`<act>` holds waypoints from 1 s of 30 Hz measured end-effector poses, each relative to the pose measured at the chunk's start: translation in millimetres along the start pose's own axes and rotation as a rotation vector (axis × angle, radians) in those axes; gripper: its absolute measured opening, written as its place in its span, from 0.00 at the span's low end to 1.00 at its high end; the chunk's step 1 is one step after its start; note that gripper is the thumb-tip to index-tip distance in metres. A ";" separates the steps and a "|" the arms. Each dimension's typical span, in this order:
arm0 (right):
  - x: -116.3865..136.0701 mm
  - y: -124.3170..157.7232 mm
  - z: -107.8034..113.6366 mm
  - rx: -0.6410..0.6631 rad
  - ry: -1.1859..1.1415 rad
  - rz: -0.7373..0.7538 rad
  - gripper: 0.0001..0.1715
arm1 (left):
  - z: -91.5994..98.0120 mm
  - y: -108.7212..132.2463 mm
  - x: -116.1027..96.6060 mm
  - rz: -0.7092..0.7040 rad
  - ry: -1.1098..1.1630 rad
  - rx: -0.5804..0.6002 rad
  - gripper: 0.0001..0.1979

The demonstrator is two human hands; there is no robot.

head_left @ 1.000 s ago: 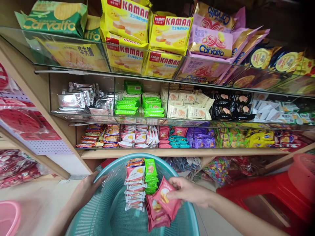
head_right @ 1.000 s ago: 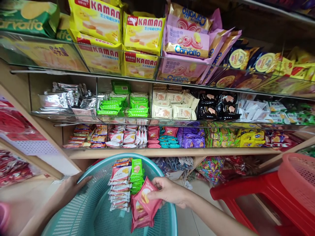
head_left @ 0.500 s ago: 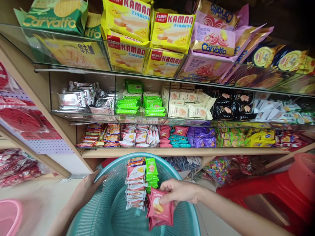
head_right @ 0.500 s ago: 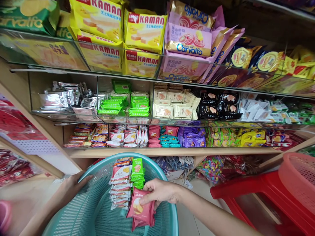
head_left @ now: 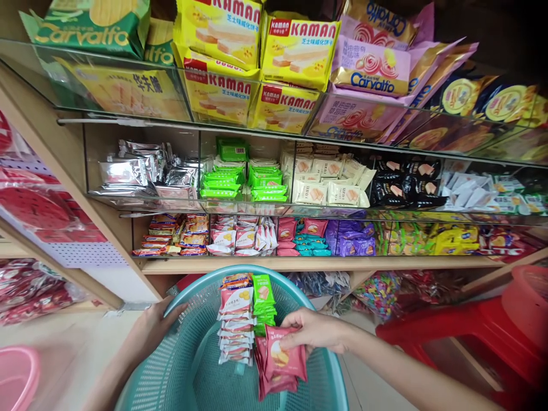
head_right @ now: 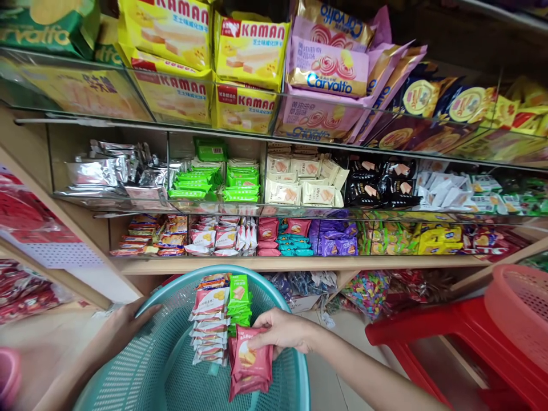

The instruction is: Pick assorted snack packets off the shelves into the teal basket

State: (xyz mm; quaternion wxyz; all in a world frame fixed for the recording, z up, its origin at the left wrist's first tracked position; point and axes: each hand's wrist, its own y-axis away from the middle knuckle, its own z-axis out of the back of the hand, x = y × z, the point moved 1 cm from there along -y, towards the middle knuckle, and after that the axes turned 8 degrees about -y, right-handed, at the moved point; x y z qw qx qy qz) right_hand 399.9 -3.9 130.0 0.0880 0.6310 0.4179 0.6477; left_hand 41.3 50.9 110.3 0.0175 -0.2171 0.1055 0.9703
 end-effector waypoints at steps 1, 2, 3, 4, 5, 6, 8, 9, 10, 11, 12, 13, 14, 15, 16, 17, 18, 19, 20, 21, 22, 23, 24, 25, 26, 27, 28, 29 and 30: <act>-0.2 -3.5 -0.7 -0.010 0.020 0.004 0.26 | 0.4 0.3 0.0 0.000 -0.001 -0.009 0.19; -0.6 -7.0 -1.6 -0.017 0.036 0.007 0.27 | 0.8 0.6 0.0 -0.001 -0.003 -0.022 0.19; -1.0 -10.7 -2.3 -0.020 0.052 0.010 0.28 | 1.2 0.9 -0.1 0.000 -0.004 -0.036 0.19; -1.5 -14.2 -2.8 -0.023 0.065 0.013 0.29 | 1.4 1.2 -0.3 -0.002 -0.004 -0.047 0.19; -2.1 -17.5 -3.0 -0.027 0.080 0.015 0.29 | 1.6 1.4 -0.5 -0.005 -0.001 -0.056 0.19; -2.6 -20.4 -2.9 -0.033 0.097 0.017 0.28 | 1.8 1.6 -0.9 -0.008 0.004 -0.063 0.19; -3.2 -24.8 -2.1 -0.050 0.134 0.020 0.27 | 2.0 1.9 -1.7 -0.012 0.017 -0.072 0.19; -3.3 -26.3 -1.5 -0.058 0.152 0.015 0.27 | 2.1 2.0 -2.1 -0.012 0.023 -0.074 0.19; -3.4 -27.4 -1.1 -0.065 0.165 0.003 0.26 | 2.1 2.2 -2.4 -0.013 0.028 -0.075 0.19; -3.4 -28.2 -0.8 -0.070 0.172 -0.012 0.26 | 2.2 2.3 -2.6 -0.013 0.033 -0.076 0.19; -3.4 -28.7 -0.8 -0.075 0.176 -0.026 0.25 | 2.3 2.5 -2.8 -0.013 0.036 -0.076 0.19; -3.4 -29.0 -1.0 -0.087 0.180 -0.036 0.24 | 2.5 2.7 -3.0 -0.014 0.039 -0.076 0.19; -3.4 -29.1 -1.3 -0.105 0.186 -0.036 0.23 | 2.7 3.0 -3.2 -0.014 0.041 -0.075 0.19; -3.4 -29.1 -1.8 -0.129 0.191 -0.028 0.22 | 3.0 3.3 -3.5 -0.014 0.042 -0.074 0.19; -3.4 -28.8 -2.4 -0.159 0.198 -0.012 0.22 | 3.4 3.6 -3.8 -0.014 0.043 -0.070 0.19; -3.4 -28.3 -3.0 -0.191 0.210 0.009 0.23 | 3.8 4.0 -4.3 -0.014 0.044 -0.064 0.19; -3.4 -27.6 -3.6 -0.223 0.232 0.033 0.25 | 4.2 4.3 -4.8 -0.014 0.047 -0.058 0.19; -3.4 -26.6 -4.1 -0.256 0.269 0.062 0.26 | 4.5 4.6 -5.3 -0.014 0.051 -0.052 0.19; -3.4 -25.6 -4.6 -0.288 0.322 0.094 0.28 | 4.8 4.8 -5.7 -0.013 0.055 -0.049 0.19; -3.4 -24.4 -5.2 -0.320 0.385 0.127 0.29 | 5.0 5.0 -6.1 -0.012 0.058 -0.048 0.19; -3.4 -23.3 -6.0 -0.345 0.446 0.159 0.30 | 5.2 5.1 -6.4 -0.011 0.059 -0.050 0.18; -3.5 -22.3 -6.9 -0.360 0.493 0.183 0.31 | 5.2 5.1 -6.5 -0.009 0.059 -0.052 0.18; -3.5 -21.4 -8.1 -0.367 0.521 0.200 0.31 | 5.1 5.2 -6.4 -0.007 0.058 -0.055 0.18; -3.3 -20.6 -9.4 -0.368 0.532 0.210 0.32 | 5.0 5.1 -6.3 -0.006 0.056 -0.057 0.18; -2.8 -19.8 -10.9 -0.366 0.532 0.214 0.33 | 4.8 5.0 -6.0 -0.005 0.053 -0.059 0.19; -2.0 -18.9 -12.4 -0.364 0.534 0.218 0.34 | 4.6 4.9 -5.7 -0.004 0.050 -0.059 0.19; -0.8 -18.1 -13.9 -0.363 0.540 0.221 0.34 | 4.4 4.7 -5.4 -0.003 0.045 -0.059 0.19; 0.6 -17.2 -15.4 -0.364 0.551 0.225 0.34 | 4.2 4.5 -5.1 -0.003 0.040 -0.058 0.19; 2.0 -16.5 -16.7 -0.366 0.564 0.228 0.33 | 4.1 4.4 -4.8 -0.003 0.036 -0.058 0.19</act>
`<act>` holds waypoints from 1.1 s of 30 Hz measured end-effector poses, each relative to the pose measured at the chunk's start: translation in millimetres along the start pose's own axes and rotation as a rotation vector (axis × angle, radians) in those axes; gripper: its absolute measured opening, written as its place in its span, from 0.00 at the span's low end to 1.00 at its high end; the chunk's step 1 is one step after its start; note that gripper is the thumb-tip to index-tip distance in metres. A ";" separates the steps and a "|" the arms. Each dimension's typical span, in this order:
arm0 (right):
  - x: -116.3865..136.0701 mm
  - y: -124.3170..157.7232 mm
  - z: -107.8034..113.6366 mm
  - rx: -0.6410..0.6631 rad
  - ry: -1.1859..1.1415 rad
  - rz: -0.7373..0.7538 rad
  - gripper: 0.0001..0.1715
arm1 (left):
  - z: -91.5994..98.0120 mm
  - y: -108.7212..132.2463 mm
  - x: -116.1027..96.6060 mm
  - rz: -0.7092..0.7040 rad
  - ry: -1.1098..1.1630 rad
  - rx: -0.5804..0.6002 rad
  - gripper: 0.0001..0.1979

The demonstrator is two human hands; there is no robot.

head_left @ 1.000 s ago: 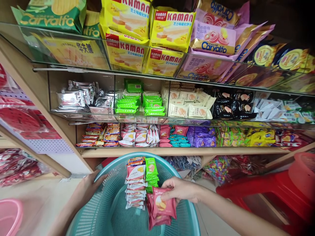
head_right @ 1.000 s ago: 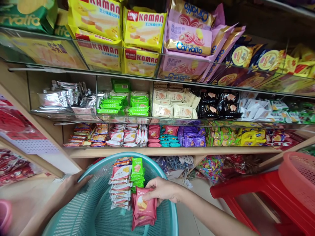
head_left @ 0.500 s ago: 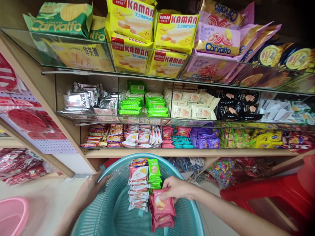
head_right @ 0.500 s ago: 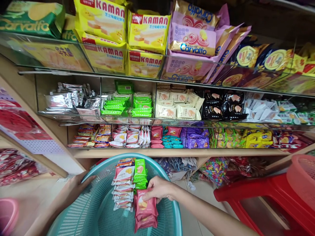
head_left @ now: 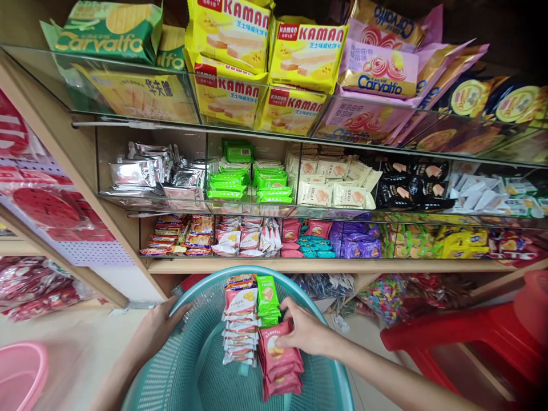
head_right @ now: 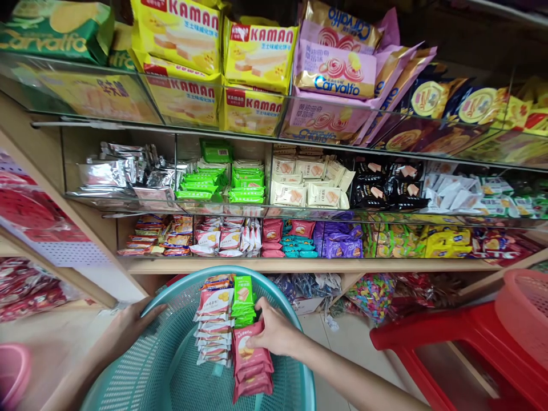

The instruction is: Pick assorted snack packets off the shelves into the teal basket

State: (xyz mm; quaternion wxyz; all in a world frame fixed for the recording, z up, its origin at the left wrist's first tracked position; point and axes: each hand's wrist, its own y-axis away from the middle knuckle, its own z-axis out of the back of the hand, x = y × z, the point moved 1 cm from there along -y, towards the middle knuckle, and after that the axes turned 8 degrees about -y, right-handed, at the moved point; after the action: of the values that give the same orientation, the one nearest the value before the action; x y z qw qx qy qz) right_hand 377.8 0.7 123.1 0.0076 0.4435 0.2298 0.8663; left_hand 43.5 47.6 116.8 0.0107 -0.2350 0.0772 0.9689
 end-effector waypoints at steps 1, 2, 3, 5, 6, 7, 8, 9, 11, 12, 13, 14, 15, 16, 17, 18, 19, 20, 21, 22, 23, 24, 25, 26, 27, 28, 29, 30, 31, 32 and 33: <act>1.8 0.5 -0.1 -0.001 0.015 0.004 0.33 | -0.1 -0.1 0.2 0.001 -0.004 -0.001 0.19; 3.1 0.9 -0.3 -0.003 0.028 0.007 0.32 | -0.1 -0.2 0.4 0.002 -0.007 -0.002 0.19; 4.0 1.3 -0.6 -0.009 0.038 0.009 0.32 | -0.2 -0.2 0.5 0.003 -0.009 -0.003 0.19; 4.6 2.2 -1.3 -0.029 0.048 0.018 0.30 | -0.3 -0.1 0.5 0.004 -0.013 0.000 0.19; 4.6 2.9 -1.5 -0.038 0.050 0.028 0.29 | -0.5 -0.1 0.4 0.004 -0.016 0.004 0.19; 4.5 4.0 -1.6 -0.044 0.049 0.038 0.28 | -0.7 0.0 0.3 0.005 -0.019 0.009 0.19; 4.5 5.5 -1.4 -0.045 0.046 0.045 0.28 | -0.9 -0.1 0.1 0.006 -0.023 0.015 0.19; 4.6 7.7 -0.9 -0.041 0.042 0.046 0.29 | -1.2 -0.2 -0.1 0.008 -0.027 0.020 0.19; 5.5 13.6 0.8 -0.016 0.024 0.031 0.35 | -1.5 -0.7 -0.5 0.012 -0.032 0.027 0.20; 6.1 17.1 1.6 0.001 0.011 0.021 0.40 | -1.5 -1.0 -0.6 0.013 -0.034 0.029 0.20; 6.7 20.7 2.2 0.020 0.001 0.010 0.45 | -1.4 -1.3 -0.6 0.011 -0.033 0.031 0.20; 7.0 24.2 2.3 0.040 -0.004 -0.001 0.51 | -1.3 -1.5 -0.5 0.009 -0.032 0.033 0.20; 6.8 27.3 1.8 0.059 -0.005 -0.011 0.56 | -1.1 -1.6 -0.3 0.007 -0.031 0.035 0.20; 6.1 29.8 0.6 0.076 0.000 -0.019 0.61 | -1.1 -1.6 0.1 0.006 -0.030 0.037 0.20; 4.7 31.7 -1.5 0.092 0.010 -0.024 0.66 | -1.0 -1.6 0.5 0.006 -0.030 0.037 0.20; 2.9 33.0 -4.3 0.105 0.023 -0.019 0.71 | -1.1 -1.6 0.9 0.007 -0.030 0.035 0.20; 0.7 33.6 -7.7 0.112 0.037 -0.001 0.75 | -1.2 -1.6 1.3 0.006 -0.029 0.031 0.20; -1.6 33.7 -11.3 0.111 0.052 0.022 0.78 | -1.4 -1.8 1.6 0.006 -0.028 0.026 0.20; -4.2 33.5 -14.9 0.103 0.069 0.045 0.80 | -1.6 -1.9 1.9 0.006 -0.026 0.021 0.20; -6.7 33.0 -18.3 0.088 0.085 0.063 0.81 | -1.8 -2.2 2.2 0.005 -0.024 0.018 0.20; -9.2 32.4 -21.2 0.065 0.098 0.078 0.80 | -2.1 -2.5 2.5 0.005 -0.024 0.019 0.20; -11.5 31.6 -23.6 0.040 0.106 0.090 0.78 | -2.4 -2.9 3.0 0.008 -0.026 0.023 0.20; -13.6 30.7 -25.4 0.018 0.109 0.106 0.76 | -2.8 -3.3 3.6 0.010 -0.027 0.031 0.20; -15.3 29.7 -26.8 0.002 0.107 0.131 0.74 | -3.3 -3.7 4.4 0.010 -0.028 0.042 0.20; -16.5 28.8 -27.8 -0.009 0.103 0.160 0.72 | -3.8 -4.1 5.2 0.009 -0.028 0.053 0.20; -17.1 27.8 -28.5 -0.014 0.101 0.184 0.71 | -4.4 -4.5 6.2 0.008 -0.025 0.063 0.21; -17.1 27.0 -28.9 -0.012 0.103 0.196 0.71 | -5.0 -4.9 7.1 0.007 -0.020 0.070 0.21; -16.3 26.6 -29.0 -0.006 0.111 0.195 0.71 | -5.6 -5.2 8.1 0.006 -0.015 0.073 0.21; -14.7 26.6 -28.5 0.001 0.122 0.179 0.71 | -6.2 -5.5 9.0 0.005 -0.010 0.072 0.21; -12.1 27.3 -27.0 0.007 0.136 0.153 0.72 | -6.7 -5.8 9.9 0.006 -0.009 0.067 0.21; -8.6 28.5 -24.3 0.012 0.151 0.121 0.73 | -7.1 -6.0 10.6 0.005 -0.009 0.062 0.21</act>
State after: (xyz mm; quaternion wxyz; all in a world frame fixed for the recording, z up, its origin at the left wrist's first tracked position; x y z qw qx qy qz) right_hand 369.7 -36.2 115.9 -0.0650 0.3901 0.2076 0.8947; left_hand 37.7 52.3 104.8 0.0160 -0.2298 0.1076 0.9671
